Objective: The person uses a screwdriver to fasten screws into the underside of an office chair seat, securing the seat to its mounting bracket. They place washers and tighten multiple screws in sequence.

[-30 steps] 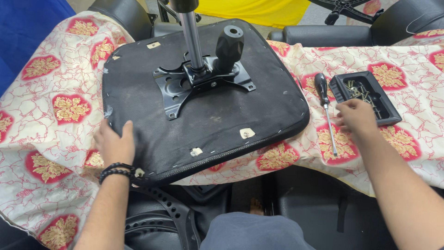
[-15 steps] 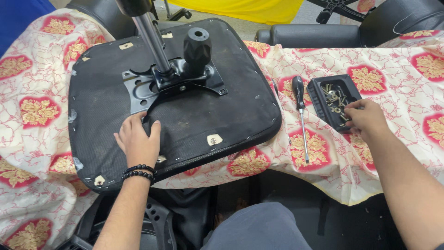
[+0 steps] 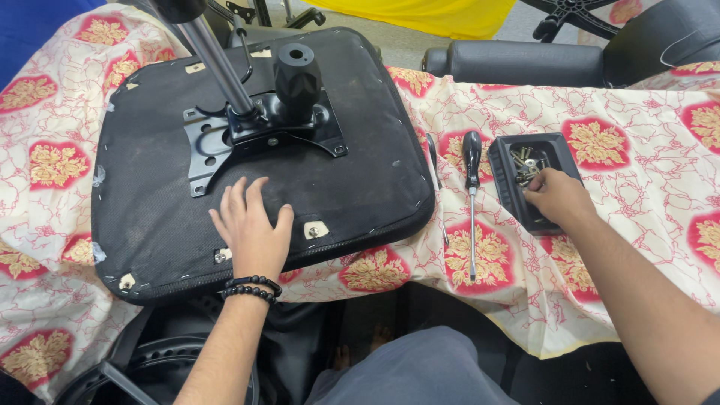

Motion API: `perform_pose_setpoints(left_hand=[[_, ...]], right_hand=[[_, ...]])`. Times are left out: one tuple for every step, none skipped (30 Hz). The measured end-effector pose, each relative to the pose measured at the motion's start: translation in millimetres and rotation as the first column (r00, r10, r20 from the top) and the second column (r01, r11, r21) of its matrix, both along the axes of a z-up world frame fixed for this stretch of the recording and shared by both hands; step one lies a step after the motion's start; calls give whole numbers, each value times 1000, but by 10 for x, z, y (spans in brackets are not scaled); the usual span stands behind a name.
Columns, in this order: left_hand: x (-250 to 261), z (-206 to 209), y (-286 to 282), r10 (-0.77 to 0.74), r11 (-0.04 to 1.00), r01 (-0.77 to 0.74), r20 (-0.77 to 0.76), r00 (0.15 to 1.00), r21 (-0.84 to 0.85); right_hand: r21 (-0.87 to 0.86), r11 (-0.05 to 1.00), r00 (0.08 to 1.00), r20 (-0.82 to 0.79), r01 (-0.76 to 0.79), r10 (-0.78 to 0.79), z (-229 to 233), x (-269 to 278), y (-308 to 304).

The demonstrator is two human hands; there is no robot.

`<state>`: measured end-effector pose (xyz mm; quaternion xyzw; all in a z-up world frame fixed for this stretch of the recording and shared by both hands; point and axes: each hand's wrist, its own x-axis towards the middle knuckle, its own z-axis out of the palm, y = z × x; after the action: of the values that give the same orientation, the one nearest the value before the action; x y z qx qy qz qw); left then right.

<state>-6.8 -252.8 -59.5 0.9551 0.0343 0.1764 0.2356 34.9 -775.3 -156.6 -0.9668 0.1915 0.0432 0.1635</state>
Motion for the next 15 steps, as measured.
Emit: perform_pose_setpoints(left_hand=[[-6, 44, -80, -20, 1000, 21, 13, 1000, -10], [-11, 88, -174, -41, 999, 41, 26, 999, -20], [-14, 133, -276, -62, 998, 64, 39, 997, -29], [-10, 175, -394, -119, 991, 122, 59, 991, -55], [-2, 214, -523, -171, 981, 177, 81, 982, -81], [13, 254, -644, -222, 967, 233, 104, 969, -104], [31, 291, -755, -288, 947, 300, 103, 952, -116], [61, 323, -865, -353, 922, 365, 104, 930, -128], [106, 353, -982, -388, 896, 391, 56, 920, -213], [150, 374, -1096, -426, 863, 410, 12, 905, -296], [198, 384, -1221, -447, 819, 405, -10, 895, -406], [249, 386, -1342, -470, 766, 391, -29, 882, -510], [280, 375, -1443, -493, 703, 367, -45, 869, -609], [299, 355, -1532, -482, 693, 350, -44, 875, -631], [318, 332, -1608, -471, 682, 333, -43, 881, -651]], right_hand=[[20, 1000, 1000, -3, 3, -3, -28, 21, -37], [40, 999, 1000, -6, 6, -6, -42, 40, -61], [61, 998, 1000, -10, 11, -10, -40, 47, -73], [76, 997, 1000, 1, 9, -9, -14, 49, -72], [90, 996, 1000, 11, 4, -5, 40, 58, -50], [104, 995, 1000, 21, -2, -1, 120, 60, -10], [166, 986, 997, 66, 18, -30, 228, 63, 46], [230, 973, 992, 108, 35, -62, 354, 60, 124], [293, 955, 984, 149, 52, -99, 492, 55, 221], [447, 894, 980, 161, 33, -116, 626, 70, 359], [588, 809, 976, 169, 11, -136, 754, 93, 525], [713, 701, 972, 174, -15, -156, 869, 104, 711], [770, 637, 976, 172, -49, -133, 973, 109, 909], [820, 566, 979, 172, -81, -109, 1067, 113, 1106], [850, 520, 984, 154, -86, -90, 1141, 93, 1289]])
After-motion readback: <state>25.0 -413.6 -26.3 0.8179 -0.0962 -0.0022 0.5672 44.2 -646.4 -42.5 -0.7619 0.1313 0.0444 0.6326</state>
